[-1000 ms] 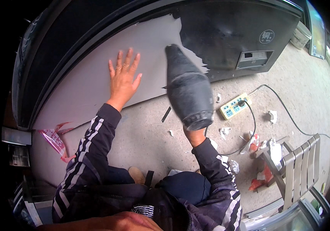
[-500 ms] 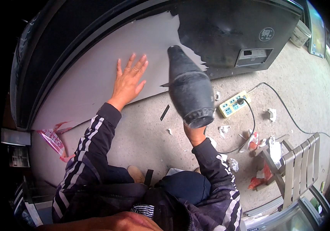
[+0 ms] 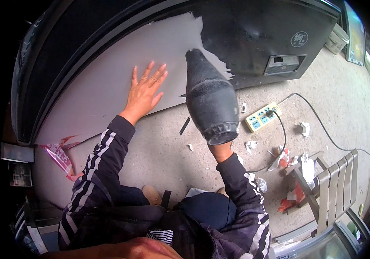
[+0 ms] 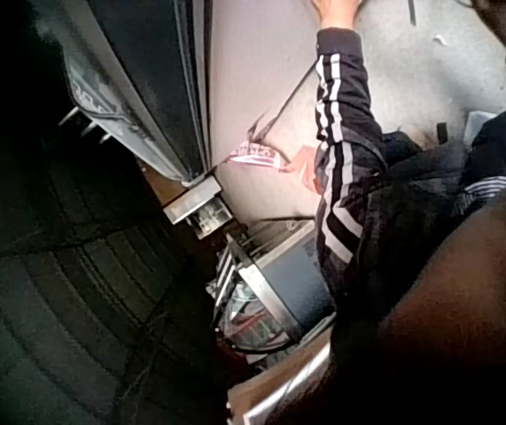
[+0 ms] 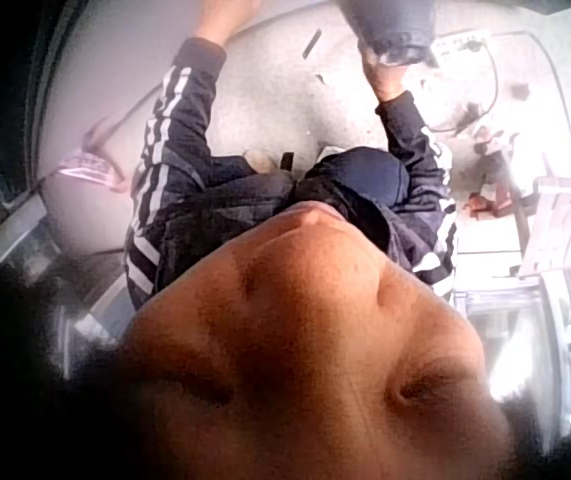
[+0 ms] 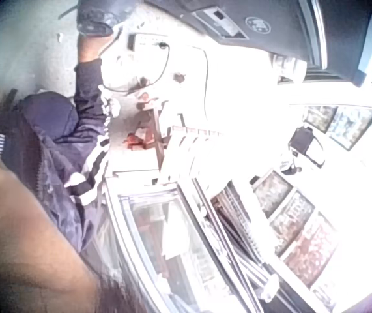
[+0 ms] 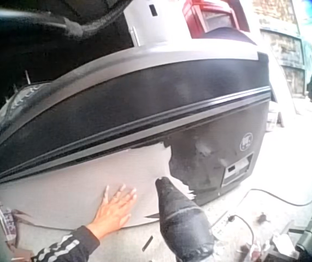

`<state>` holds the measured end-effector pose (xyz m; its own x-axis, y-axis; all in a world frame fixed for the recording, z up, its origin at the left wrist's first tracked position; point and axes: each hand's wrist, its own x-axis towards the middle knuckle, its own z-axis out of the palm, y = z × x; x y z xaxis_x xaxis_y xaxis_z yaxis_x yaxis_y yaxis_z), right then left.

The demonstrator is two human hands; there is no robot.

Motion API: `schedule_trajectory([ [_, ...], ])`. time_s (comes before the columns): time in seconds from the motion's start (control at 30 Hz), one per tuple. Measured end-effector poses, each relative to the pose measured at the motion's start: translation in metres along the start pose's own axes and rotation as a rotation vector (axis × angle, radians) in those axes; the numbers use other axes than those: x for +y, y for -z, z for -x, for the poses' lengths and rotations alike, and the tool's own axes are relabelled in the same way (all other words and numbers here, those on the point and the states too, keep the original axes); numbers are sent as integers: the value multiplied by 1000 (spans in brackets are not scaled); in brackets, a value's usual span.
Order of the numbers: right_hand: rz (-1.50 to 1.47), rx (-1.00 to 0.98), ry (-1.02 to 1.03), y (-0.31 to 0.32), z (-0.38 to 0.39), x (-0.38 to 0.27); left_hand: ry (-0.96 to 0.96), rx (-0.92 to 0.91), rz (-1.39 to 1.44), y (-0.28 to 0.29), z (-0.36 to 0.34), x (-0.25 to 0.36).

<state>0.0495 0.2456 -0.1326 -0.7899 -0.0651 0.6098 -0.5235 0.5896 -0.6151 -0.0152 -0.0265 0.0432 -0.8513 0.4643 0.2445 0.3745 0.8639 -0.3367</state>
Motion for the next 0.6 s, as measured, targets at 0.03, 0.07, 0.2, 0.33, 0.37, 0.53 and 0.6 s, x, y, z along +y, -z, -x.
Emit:
schedule_trajectory([
  [0.03,72,-11,34,-2,-3,6,-1,-5,-1,0,0,0],
  [0.07,135,-24,69,-6,-7,8,3,-13,-9,2,2,-1],
  [0.2,466,85,231,7,-27,-7,3,-22,-9,1,4,-1],
  [0.33,168,-35,73,-13,5,14,-4,-46,16,2,3,3],
  [0.37,34,-18,27,-6,3,4,-8,-39,25,3,4,2],
  [0.53,-244,-326,-204,-7,6,11,10,31,66,5,7,-3],
  [0.6,-327,-238,-121,-6,-10,7,34,71,94,6,6,-2],
])
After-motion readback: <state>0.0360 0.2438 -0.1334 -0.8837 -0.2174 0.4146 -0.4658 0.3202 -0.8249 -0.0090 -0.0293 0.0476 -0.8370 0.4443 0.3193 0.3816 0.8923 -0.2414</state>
